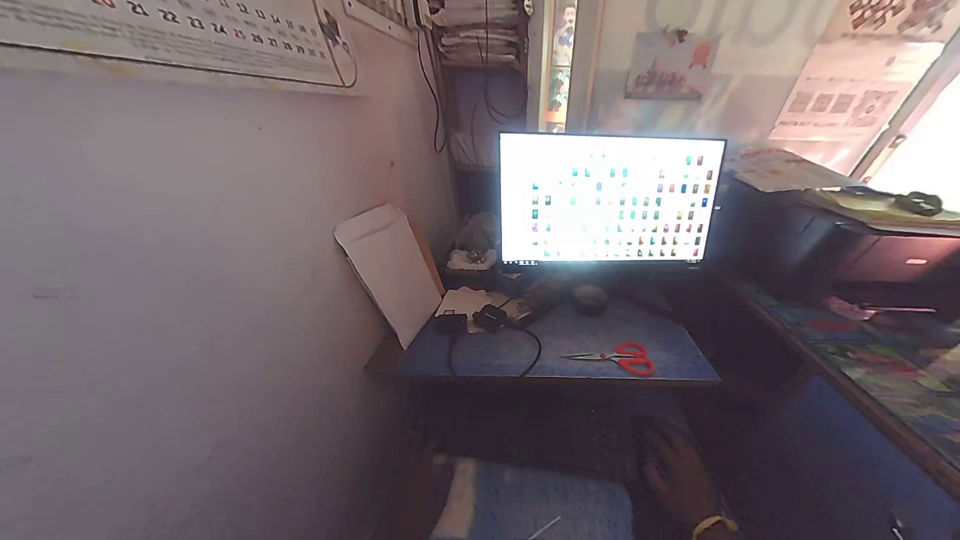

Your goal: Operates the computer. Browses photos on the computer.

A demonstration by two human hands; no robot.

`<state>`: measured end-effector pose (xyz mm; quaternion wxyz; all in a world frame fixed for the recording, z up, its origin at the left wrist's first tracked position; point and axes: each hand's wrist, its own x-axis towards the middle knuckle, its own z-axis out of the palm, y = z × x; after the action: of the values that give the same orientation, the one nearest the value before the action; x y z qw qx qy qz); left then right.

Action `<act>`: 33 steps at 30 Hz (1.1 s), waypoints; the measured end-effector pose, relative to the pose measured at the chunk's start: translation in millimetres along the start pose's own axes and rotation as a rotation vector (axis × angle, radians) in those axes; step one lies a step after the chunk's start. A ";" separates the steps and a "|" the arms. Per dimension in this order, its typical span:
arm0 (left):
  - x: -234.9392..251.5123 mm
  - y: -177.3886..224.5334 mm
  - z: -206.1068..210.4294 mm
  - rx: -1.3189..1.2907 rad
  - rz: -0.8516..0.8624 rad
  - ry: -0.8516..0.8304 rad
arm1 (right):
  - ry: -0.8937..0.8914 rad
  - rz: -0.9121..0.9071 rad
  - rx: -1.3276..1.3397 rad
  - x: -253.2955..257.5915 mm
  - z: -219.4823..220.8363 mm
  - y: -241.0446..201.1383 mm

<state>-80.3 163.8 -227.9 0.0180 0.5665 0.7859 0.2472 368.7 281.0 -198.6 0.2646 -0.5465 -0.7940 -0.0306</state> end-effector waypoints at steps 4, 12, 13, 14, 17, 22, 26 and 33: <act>0.3 0.2 0.1 0.005 -0.009 0.004 | -0.008 0.008 0.007 0.8 0.4 0.2; 0.0 -0.4 0.1 -0.004 -0.006 -0.004 | -0.041 0.024 0.008 1.2 -0.9 -0.1; 0.0 -0.7 1.2 -0.010 -0.006 0.000 | -0.040 0.022 0.003 1.3 -0.4 0.4; 0.0 -0.9 1.7 -0.016 -0.005 0.000 | -0.040 0.020 -0.003 1.5 -0.5 0.4; 1.1 0.0 0.5 -0.016 -0.012 -0.005 | -0.041 0.017 -0.010 2.6 -1.8 -0.9; 2.2 -1.1 1.2 -0.019 -0.025 -0.009 | -0.066 0.023 0.000 3.1 -6.9 -5.9; 2.9 -2.7 2.4 -0.018 -0.023 -0.010 | -0.053 0.025 0.001 2.8 -5.4 -5.5; 4.8 -3.6 3.5 -0.004 -0.012 -0.002 | -0.019 0.002 0.006 1.8 -0.5 -2.2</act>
<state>-84.1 168.5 -231.3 0.0216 0.5619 0.7889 0.2480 366.5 281.5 -196.8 0.2586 -0.5470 -0.7959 -0.0228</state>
